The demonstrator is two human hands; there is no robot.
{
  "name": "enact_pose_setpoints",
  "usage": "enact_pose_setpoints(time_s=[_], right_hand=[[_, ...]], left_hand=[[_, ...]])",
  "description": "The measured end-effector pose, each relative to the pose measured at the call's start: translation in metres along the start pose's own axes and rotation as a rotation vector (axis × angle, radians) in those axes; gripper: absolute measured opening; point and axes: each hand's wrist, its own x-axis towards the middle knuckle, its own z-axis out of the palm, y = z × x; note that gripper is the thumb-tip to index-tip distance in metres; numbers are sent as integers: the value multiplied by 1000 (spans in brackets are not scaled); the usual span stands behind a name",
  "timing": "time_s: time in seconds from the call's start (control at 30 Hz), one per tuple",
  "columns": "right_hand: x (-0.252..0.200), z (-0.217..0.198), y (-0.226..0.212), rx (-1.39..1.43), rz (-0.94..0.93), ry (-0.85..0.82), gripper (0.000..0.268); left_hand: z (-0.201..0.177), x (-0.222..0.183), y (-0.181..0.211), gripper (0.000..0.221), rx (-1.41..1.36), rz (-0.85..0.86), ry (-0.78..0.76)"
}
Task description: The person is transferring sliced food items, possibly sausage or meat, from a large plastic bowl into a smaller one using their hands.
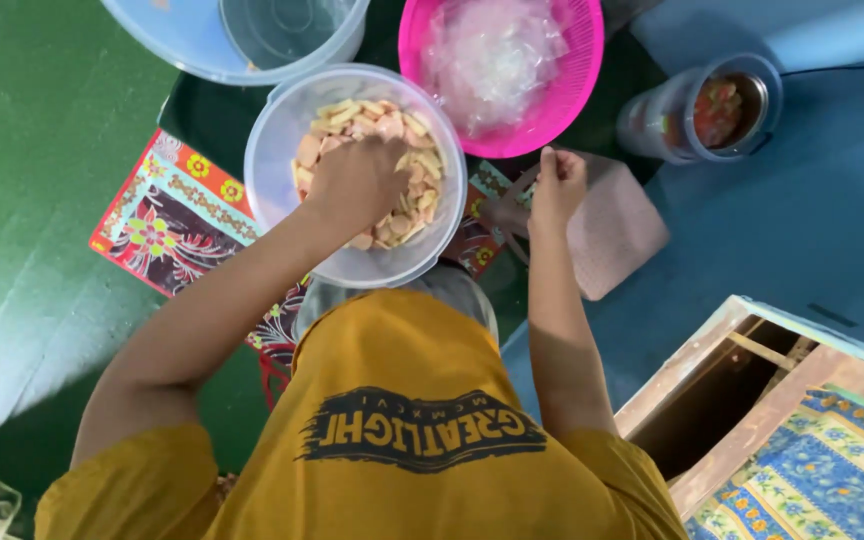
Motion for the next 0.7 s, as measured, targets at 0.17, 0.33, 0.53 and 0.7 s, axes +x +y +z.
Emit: enact_pose_setpoints(time_s=[0.17, 0.33, 0.53, 0.7], right_hand=[[-3, -11, 2, 32, 133, -83, 17], [-34, -60, 61, 81, 241, -134, 12], [-91, -141, 183, 57, 488, -23, 7], [-125, -183, 226, -42, 925, 126, 11]], left_hand=[[-64, 97, 57, 73, -187, 166, 172], [-71, 177, 103, 122, 317, -22, -488], [-50, 210, 115, 112, 512, 82, -720], [-22, 223, 107, 105, 341, 94, -674]])
